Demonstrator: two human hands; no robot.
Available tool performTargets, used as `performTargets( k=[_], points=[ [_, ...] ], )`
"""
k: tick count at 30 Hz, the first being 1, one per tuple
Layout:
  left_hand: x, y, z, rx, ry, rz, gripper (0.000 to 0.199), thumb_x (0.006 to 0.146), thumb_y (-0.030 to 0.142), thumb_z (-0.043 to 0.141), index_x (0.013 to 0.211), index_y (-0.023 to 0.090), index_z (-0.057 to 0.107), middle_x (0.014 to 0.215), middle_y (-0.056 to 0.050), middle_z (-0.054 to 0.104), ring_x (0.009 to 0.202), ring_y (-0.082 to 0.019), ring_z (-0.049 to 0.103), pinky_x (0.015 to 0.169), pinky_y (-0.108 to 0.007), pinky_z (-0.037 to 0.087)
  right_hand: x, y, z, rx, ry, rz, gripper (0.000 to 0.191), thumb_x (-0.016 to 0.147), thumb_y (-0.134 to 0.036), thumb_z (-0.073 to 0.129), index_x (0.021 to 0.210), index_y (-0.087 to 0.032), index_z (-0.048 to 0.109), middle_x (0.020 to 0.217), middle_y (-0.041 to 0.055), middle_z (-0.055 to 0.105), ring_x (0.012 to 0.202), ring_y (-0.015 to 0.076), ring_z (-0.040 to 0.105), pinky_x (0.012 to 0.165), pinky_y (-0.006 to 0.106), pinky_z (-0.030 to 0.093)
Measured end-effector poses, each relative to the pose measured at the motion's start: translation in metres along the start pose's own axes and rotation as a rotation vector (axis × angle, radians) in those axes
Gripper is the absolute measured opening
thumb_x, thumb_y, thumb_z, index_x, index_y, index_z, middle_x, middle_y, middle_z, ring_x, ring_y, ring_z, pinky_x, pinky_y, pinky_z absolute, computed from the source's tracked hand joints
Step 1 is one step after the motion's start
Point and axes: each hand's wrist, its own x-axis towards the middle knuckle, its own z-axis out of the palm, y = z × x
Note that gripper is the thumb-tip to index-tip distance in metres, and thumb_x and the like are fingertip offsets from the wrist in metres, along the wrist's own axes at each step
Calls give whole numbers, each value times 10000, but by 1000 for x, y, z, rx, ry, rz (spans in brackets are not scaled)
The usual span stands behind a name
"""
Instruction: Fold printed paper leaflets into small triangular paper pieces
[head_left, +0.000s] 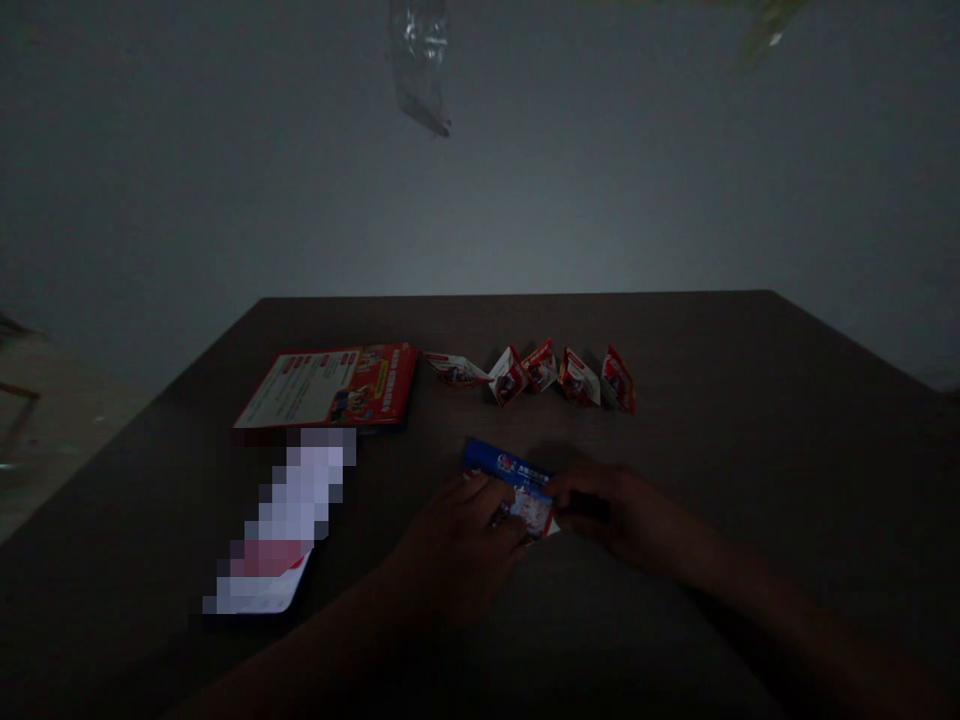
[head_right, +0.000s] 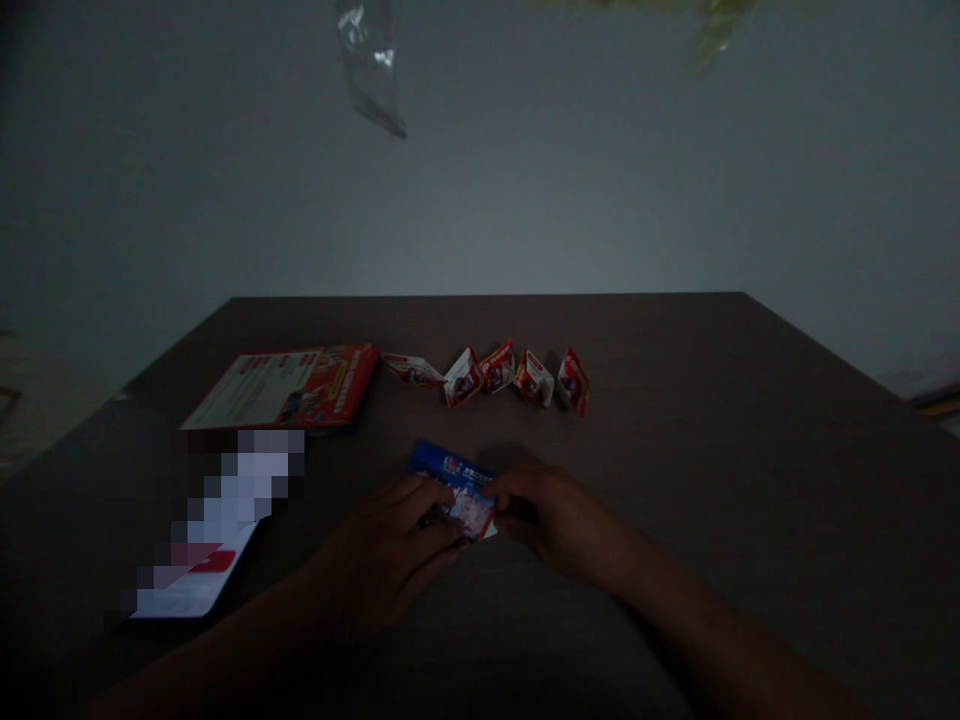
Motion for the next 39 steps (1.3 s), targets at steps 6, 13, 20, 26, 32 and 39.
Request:
performTargets(
  k=[6, 13, 20, 26, 32, 39],
  points=[
    [0, 0, 0, 6, -21, -2, 172, 876, 234, 494, 965, 185, 633, 1009, -91, 567, 940, -227, 522, 802, -382, 460, 1, 2, -4, 49, -30, -6, 244, 767, -25, 555, 932, -192, 620, 883, 18, 640, 795, 137, 601, 714, 246, 463],
    [0, -1, -1, 3, -30, 5, 197, 898, 252, 464, 987, 191, 629, 1030, -89, 566, 956, -227, 512, 812, -384, 449, -2, 8, -5, 40, 12, 12, 198, 760, -87, 600, 923, -200, 615, 851, 9, 623, 692, 124, 575, 606, 230, 453],
    [-1, -2, -3, -7, -20, 16, 193, 894, 250, 465, 987, 193, 624, 1032, -85, 561, 953, -223, 502, 807, -375, 445, 0, 11, -4, -25, 113, -28, 340, 725, -148, 695, 1047, -213, 608, 1100, 62, 557, 1001, 186, 559, 863, 311, 461],
    [-2, -1, -3, -10, -18, 18, 205, 900, 252, 448, 981, 186, 625, 1016, -87, 564, 950, -226, 500, 814, -386, 445, 2, 13, -4, -57, 121, 36, 382, 711, -212, 729, 1069, -218, 596, 1105, 56, 579, 1012, 196, 561, 874, 333, 462],
    [-1, -1, -4, -15, -17, -3, 199, 891, 260, 466, 985, 191, 628, 1052, -93, 563, 971, -236, 504, 809, -392, 451, 2, 11, -3, -46, 106, 58, 330, 718, -213, 726, 1027, -228, 611, 978, 24, 635, 900, 185, 593, 805, 328, 476],
    [0, -1, -4, -22, 5, 20, 186, 894, 258, 470, 962, 189, 629, 1018, -81, 570, 942, -226, 510, 796, -382, 452, 1, 13, -1, -7, 100, 60, 313, 717, -202, 721, 1015, -224, 629, 954, 32, 651, 865, 186, 608, 771, 313, 487]
  ],
)
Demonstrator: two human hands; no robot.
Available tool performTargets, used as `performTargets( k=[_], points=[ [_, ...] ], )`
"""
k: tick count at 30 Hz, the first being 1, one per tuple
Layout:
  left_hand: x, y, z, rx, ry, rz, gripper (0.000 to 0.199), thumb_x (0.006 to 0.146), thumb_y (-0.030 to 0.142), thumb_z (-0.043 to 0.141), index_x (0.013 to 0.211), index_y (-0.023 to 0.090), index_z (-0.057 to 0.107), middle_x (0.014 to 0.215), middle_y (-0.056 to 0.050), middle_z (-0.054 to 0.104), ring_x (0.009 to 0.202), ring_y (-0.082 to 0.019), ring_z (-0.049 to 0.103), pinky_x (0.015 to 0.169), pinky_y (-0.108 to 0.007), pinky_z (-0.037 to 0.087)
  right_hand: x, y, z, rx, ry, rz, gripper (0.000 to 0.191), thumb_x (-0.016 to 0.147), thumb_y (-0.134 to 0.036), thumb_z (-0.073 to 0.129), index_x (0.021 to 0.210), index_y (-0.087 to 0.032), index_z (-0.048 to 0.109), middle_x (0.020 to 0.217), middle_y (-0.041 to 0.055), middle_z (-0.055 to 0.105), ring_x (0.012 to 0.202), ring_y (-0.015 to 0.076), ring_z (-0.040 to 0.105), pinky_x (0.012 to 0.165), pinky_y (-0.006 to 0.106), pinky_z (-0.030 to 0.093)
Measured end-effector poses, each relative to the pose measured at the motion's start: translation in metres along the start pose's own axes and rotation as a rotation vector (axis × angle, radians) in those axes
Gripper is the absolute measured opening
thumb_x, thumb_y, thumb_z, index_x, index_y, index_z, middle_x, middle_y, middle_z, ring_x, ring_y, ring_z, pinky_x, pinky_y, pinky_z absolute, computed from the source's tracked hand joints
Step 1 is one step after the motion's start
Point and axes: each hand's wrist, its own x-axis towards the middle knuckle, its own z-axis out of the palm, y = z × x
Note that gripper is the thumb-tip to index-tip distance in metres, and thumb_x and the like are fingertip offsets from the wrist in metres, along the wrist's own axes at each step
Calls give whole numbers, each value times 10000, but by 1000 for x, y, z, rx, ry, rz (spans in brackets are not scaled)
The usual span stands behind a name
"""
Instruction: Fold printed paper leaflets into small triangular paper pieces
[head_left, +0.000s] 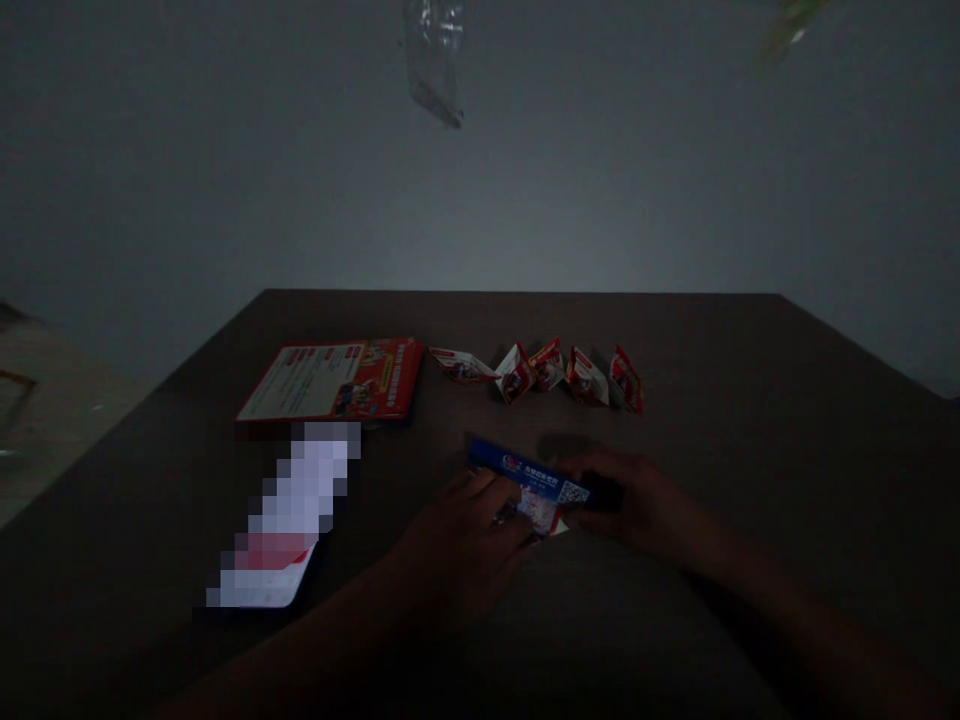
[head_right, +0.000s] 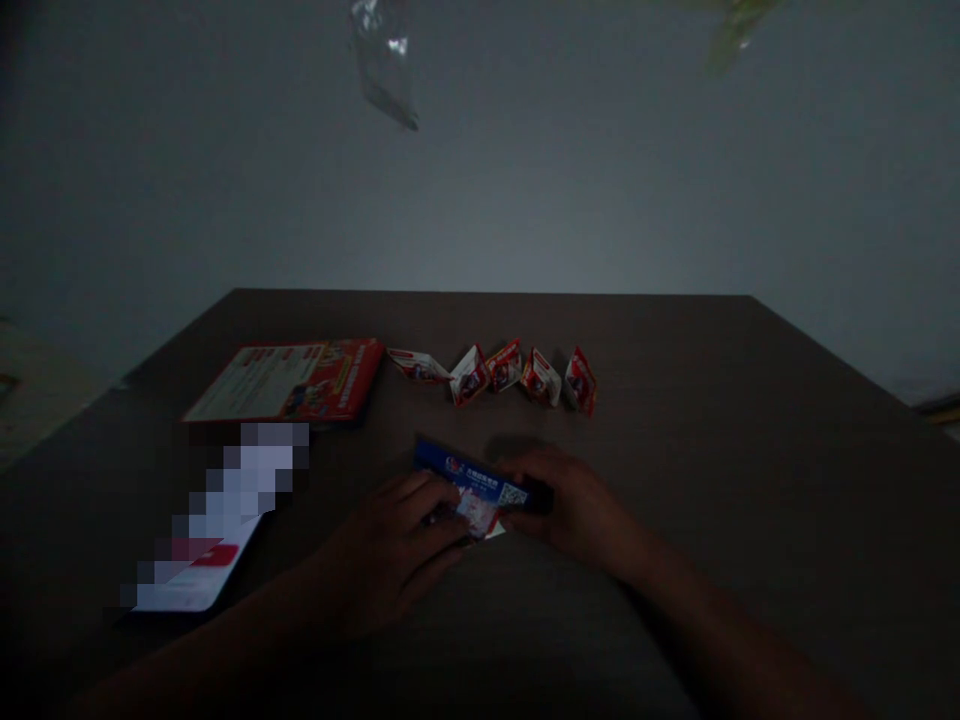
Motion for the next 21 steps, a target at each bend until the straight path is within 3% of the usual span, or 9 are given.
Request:
performTargets(
  k=[5, 14, 21],
  points=[
    [-3, -5, 2, -32, 46, -18, 179, 852, 255, 538, 1004, 194, 610, 1060, -69, 559, 976, -228, 506, 826, -392, 447, 0, -2, -1, 24, -13, -5, 316, 727, -188, 708, 1030, -233, 631, 962, 28, 662, 867, 180, 617, 758, 301, 490],
    [-5, -5, 2, 50, 189, -136, 347, 761, 230, 635, 1097, 169, 573, 1197, -119, 477, 1077, -282, 471, 884, -436, 444, 0, -8, -4, -61, -58, -72, 176, 772, -188, 660, 946, -206, 649, 883, 36, 658, 783, 171, 601, 690, 290, 463],
    [-5, -8, 6, -41, 95, -170, 302, 794, 215, 597, 1093, 187, 567, 1192, -99, 482, 1056, -242, 502, 888, -393, 464, -1, -10, -3, -61, -47, -107, 197, 779, -158, 637, 967, -214, 625, 933, 46, 643, 875, 186, 594, 770, 316, 472]
  ],
)
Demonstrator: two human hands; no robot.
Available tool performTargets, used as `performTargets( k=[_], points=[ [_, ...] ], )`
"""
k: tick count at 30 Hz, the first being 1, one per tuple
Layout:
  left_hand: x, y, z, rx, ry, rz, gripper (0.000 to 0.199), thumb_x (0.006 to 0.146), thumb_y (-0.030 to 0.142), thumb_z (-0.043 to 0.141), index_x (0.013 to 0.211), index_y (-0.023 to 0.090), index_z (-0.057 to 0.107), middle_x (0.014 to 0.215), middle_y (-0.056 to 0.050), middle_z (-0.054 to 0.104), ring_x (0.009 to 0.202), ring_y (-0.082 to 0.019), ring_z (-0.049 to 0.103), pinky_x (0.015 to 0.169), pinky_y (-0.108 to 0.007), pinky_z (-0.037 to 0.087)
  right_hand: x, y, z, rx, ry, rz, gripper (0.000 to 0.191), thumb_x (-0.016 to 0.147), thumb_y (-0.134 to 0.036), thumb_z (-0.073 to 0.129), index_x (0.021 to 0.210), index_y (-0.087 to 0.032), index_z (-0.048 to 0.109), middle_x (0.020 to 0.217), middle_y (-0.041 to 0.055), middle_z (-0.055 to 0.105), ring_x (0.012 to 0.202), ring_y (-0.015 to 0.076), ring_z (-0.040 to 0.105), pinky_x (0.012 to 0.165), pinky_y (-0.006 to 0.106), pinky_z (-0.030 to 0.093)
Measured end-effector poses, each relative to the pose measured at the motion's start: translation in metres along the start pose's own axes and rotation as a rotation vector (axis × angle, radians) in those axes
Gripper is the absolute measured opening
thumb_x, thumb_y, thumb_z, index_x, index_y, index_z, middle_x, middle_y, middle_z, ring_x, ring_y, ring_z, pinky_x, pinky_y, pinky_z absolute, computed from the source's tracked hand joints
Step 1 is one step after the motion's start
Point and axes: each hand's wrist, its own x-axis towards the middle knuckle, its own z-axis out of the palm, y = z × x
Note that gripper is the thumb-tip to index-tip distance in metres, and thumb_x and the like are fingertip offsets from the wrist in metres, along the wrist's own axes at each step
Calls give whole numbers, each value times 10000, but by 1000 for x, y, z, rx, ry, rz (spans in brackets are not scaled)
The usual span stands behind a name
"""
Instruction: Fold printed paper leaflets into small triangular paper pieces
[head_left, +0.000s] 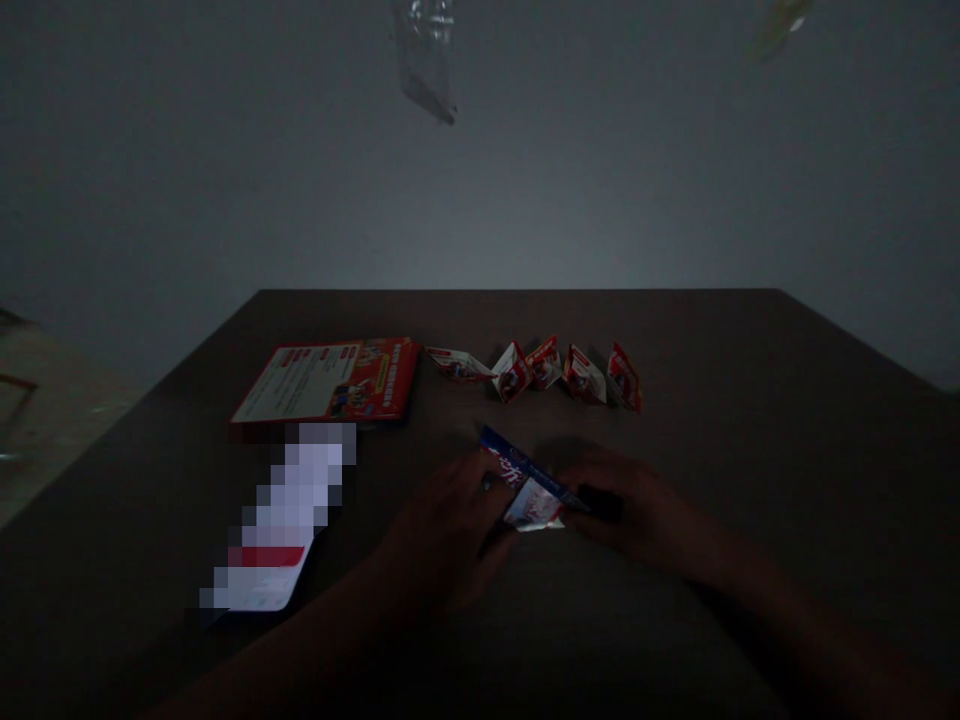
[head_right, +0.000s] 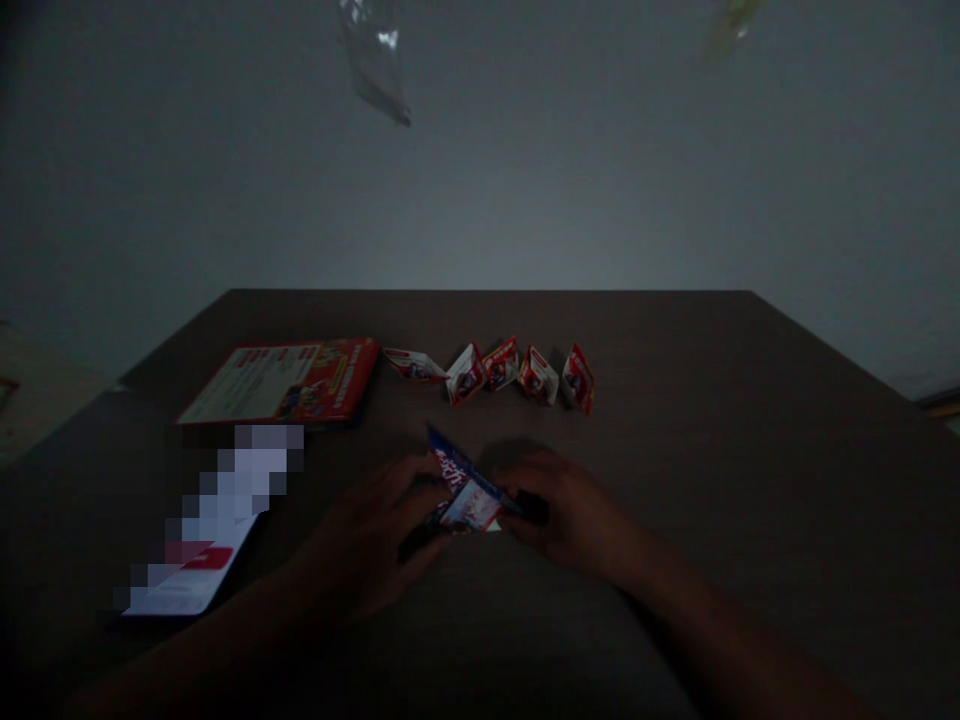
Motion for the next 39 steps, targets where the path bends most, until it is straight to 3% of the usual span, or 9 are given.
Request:
performTargets(
  k=[9, 16, 21, 26, 39],
  points=[
    [3, 2, -4, 52, -67, 82, 340, 843, 198, 538, 1182, 222, 536, 1207, -103, 494, 1048, -254, 507, 875, -431, 464, -1, -1, 3, -61, -10, -36, 327, 796, -143, 601, 1114, -218, 590, 1029, 75, 623, 962, 205, 571, 850, 361, 455],
    [6, 6, -7, 61, -92, 52, 242, 830, 208, 560, 1068, 206, 604, 1104, -97, 545, 999, -246, 519, 846, -416, 473, 0, -4, 4, -97, -39, -55, 370, 800, -121, 581, 1151, -237, 583, 1009, 72, 609, 936, 204, 558, 816, 349, 456],
    [6, 4, -6, 52, -59, 86, 199, 830, 199, 567, 1022, 194, 617, 1115, -96, 555, 1013, -236, 521, 868, -409, 467, 2, -10, 4, -143, -81, -67, 360, 803, -141, 589, 1146, -250, 592, 962, 56, 594, 906, 202, 542, 801, 349, 439],
    [4, 3, -5, 76, -29, 97, 145, 829, 212, 584, 965, 195, 632, 985, -67, 607, 942, -220, 558, 811, -378, 495, 3, -11, 2, -156, -93, -85, 349, 793, -143, 603, 1129, -238, 596, 969, 59, 589, 908, 203, 535, 796, 343, 433],
    [2, 2, -5, 172, 40, 136, 102, 791, 213, 623, 887, 184, 640, 888, -46, 634, 825, -192, 579, 723, -327, 481, 2, -12, 1, -240, -124, -94, 228, 809, -228, 604, 1036, -220, 618, 1002, 69, 588, 950, 221, 526, 833, 367, 411]
  ],
)
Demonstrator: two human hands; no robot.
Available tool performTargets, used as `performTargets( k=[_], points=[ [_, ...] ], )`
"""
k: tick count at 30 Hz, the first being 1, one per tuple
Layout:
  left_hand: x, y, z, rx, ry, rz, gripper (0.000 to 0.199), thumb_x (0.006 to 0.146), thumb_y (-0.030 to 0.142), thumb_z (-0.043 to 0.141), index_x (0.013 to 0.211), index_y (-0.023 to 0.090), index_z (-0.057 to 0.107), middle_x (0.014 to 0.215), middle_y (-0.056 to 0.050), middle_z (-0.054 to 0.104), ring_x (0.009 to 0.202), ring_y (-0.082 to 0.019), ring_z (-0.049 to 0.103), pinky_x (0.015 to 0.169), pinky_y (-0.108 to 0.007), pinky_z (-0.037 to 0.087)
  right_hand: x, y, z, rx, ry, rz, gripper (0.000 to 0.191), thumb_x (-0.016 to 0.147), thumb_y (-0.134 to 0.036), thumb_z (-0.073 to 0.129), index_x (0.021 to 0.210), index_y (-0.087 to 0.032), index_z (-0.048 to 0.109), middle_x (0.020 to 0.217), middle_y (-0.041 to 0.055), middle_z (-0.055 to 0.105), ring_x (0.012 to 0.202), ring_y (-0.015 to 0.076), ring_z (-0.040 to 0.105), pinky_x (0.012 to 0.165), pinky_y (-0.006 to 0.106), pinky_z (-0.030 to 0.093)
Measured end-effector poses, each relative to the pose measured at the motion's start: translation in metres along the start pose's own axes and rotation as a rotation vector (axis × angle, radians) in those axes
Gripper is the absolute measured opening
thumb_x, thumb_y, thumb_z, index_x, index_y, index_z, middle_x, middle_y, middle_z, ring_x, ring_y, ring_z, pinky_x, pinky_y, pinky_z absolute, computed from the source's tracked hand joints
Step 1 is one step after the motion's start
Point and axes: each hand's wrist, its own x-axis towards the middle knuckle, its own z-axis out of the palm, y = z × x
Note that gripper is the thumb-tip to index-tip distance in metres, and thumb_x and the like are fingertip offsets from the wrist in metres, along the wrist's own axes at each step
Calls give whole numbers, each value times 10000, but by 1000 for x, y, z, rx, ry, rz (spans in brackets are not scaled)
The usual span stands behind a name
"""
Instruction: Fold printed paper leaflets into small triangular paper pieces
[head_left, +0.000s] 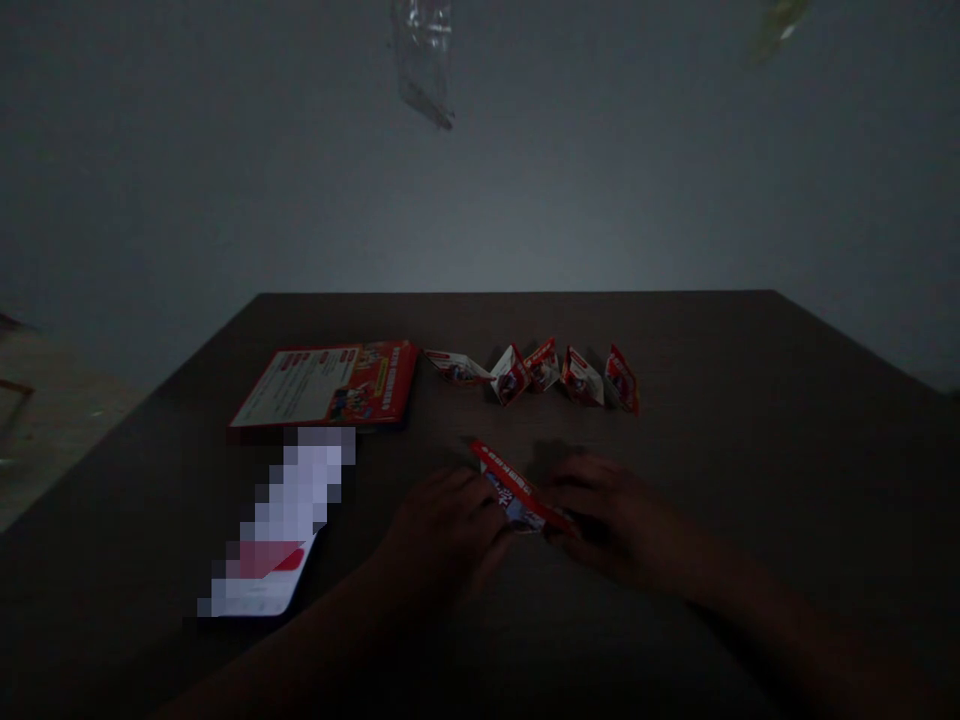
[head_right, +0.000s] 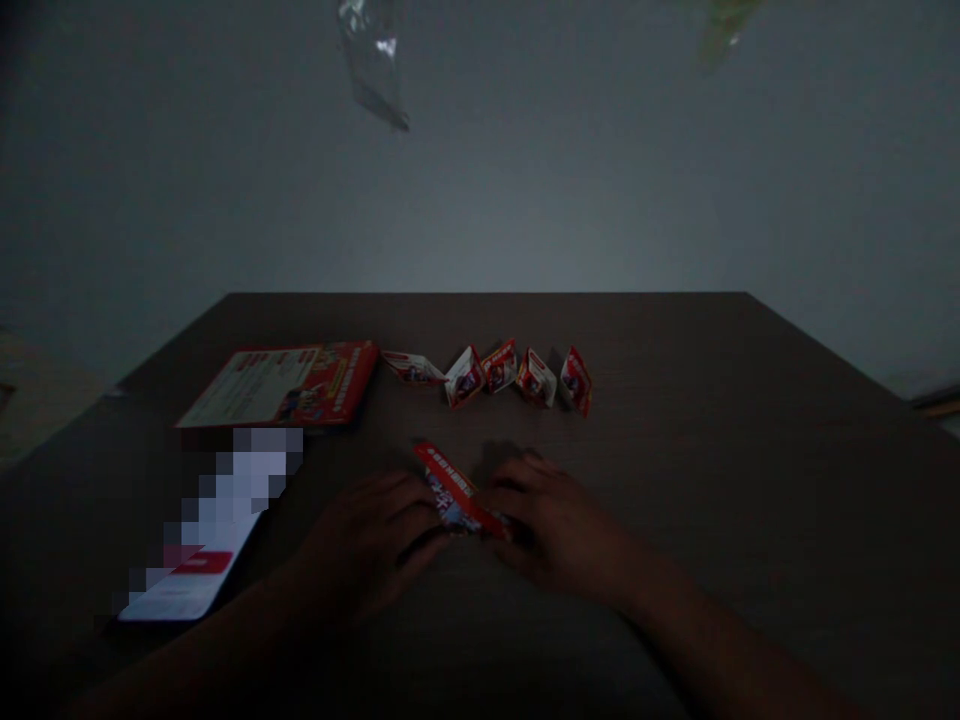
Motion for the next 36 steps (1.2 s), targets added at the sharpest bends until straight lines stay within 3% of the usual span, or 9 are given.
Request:
performTargets(
  k=[15, 24, 31, 34, 36],
  points=[
    [-1, -1, 4, -69, -11, -27, 103, 808, 228, 586, 882, 177, 637, 886, -53, 646, 835, -206, 584, 711, -346, 479, -1, -4, -1, -31, -30, -5, 260, 828, -259, 585, 1083, -221, 616, 1063, 77, 575, 981, 231, 509, 859, 390, 395],
    [-1, -1, -2, -183, -76, 66, 73, 773, 126, 567, 707, 158, 572, 756, -11, 603, 653, -126, 527, 554, -238, 366, -2, -3, -1, -35, -46, 15, 218, 840, -254, 570, 1050, -223, 618, 1049, 66, 567, 971, 218, 503, 862, 376, 384],
    [0, -7, -4, -410, -202, 16, 99, 775, 70, 558, 758, 163, 587, 844, -15, 604, 760, -126, 546, 629, -213, 389, -2, 1, 1, -16, -29, 3, 238, 833, -220, 578, 1069, -225, 607, 1026, 62, 571, 956, 210, 506, 840, 360, 385],
    [1, -6, -5, -431, -190, 41, 97, 770, 66, 575, 753, 159, 597, 833, -15, 610, 764, -129, 549, 653, -224, 391, -2, 1, 1, -19, -26, 1, 234, 828, -205, 580, 1060, -218, 609, 1033, 62, 569, 955, 209, 504, 845, 361, 383],
    [2, -6, -6, -389, -122, 43, 82, 770, 85, 597, 734, 158, 603, 821, -18, 612, 785, -145, 545, 712, -262, 391, -2, 0, 1, -17, -26, 1, 233, 833, -200, 573, 1063, -220, 608, 1033, 60, 570, 949, 205, 506, 842, 358, 386]
  ],
)
